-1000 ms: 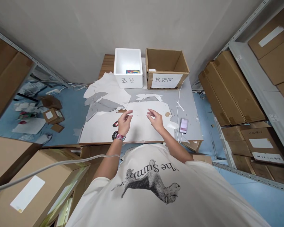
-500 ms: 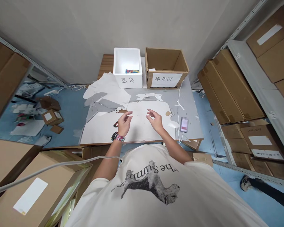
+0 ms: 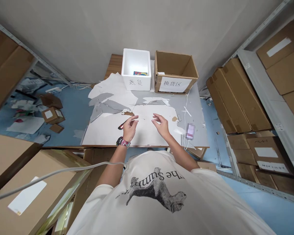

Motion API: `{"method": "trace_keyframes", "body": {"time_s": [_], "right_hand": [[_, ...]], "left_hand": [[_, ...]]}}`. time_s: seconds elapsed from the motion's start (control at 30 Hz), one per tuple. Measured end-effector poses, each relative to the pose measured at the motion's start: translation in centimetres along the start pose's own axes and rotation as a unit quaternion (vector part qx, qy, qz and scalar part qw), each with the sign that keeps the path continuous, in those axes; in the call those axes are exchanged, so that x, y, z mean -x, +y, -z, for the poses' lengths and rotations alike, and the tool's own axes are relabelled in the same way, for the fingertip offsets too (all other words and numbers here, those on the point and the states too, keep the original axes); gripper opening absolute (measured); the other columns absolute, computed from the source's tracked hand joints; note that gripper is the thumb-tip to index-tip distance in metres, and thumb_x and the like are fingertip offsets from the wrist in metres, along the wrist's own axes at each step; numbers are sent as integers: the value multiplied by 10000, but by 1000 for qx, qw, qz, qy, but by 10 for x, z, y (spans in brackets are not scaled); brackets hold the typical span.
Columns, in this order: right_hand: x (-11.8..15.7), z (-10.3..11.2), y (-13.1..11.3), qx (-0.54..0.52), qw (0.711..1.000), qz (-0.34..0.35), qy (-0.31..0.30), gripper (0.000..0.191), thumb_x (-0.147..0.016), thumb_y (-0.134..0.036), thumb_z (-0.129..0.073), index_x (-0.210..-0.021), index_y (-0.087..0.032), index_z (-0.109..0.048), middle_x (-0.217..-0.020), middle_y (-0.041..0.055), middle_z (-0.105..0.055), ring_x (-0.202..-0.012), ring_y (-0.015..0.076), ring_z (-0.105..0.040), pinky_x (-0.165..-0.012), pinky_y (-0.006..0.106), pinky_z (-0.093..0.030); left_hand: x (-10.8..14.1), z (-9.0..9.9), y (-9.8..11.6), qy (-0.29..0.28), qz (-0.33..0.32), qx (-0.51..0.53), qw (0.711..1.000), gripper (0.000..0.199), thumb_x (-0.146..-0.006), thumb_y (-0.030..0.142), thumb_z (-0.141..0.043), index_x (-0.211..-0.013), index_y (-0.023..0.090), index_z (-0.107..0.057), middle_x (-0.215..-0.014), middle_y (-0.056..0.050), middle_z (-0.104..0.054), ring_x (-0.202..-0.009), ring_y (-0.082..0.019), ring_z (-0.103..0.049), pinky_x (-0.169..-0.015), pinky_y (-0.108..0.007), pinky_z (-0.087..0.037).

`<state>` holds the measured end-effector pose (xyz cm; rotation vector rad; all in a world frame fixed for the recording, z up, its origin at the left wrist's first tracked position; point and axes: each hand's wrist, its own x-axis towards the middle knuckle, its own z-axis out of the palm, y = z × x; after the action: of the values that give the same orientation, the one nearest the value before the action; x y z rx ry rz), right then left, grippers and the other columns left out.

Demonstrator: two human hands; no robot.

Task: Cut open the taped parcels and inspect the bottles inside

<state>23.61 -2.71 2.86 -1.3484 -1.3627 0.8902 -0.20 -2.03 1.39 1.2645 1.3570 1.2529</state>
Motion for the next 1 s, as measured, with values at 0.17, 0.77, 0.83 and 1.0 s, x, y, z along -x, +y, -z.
{"method": "trace_keyframes", "body": {"time_s": [0.17,0.77,0.83,1.0], "right_hand": [[-4,-20,-18,-22,998,20,-64,491,-982,-560,-803,-1394,-294,-823,-1299,105,-837,-1055,253,-811,-1034,465,-699],[103,-303,-104,-102,854,131,-494,479,-989,-512,-763,-1398,-269,-818,-1367,128,-811,-1123,280,-793,-1049,480,-686],[120,-334,-104,-91,844,131,-512,503,-981,-522,-756,-1410,-264,-810,-1388,135,-796,-1168,289,-776,-1045,475,-679],[139,-397,-91,-19,851,127,-508,703,-935,-545,-791,-1566,-247,-705,-1612,179,-666,-1459,351,-652,-1183,540,-605]], "left_hand": [[21,19,6,49,-23,12,998,357,-1009,448,-745,-1270,218,-823,-1354,-136,-838,-1271,-297,-785,-1161,-493,-622],[278,253,9,549,34,-96,830,450,-1017,321,-679,-1449,235,-770,-1527,-147,-738,-1397,-307,-699,-1146,-474,-618],[309,281,2,589,43,-126,797,485,-1001,313,-691,-1476,245,-757,-1552,-151,-714,-1427,-319,-676,-1174,-495,-602],[370,362,-34,637,104,-152,749,612,-917,316,-776,-1519,223,-713,-1567,-191,-689,-1486,-362,-651,-1313,-578,-498]]}}
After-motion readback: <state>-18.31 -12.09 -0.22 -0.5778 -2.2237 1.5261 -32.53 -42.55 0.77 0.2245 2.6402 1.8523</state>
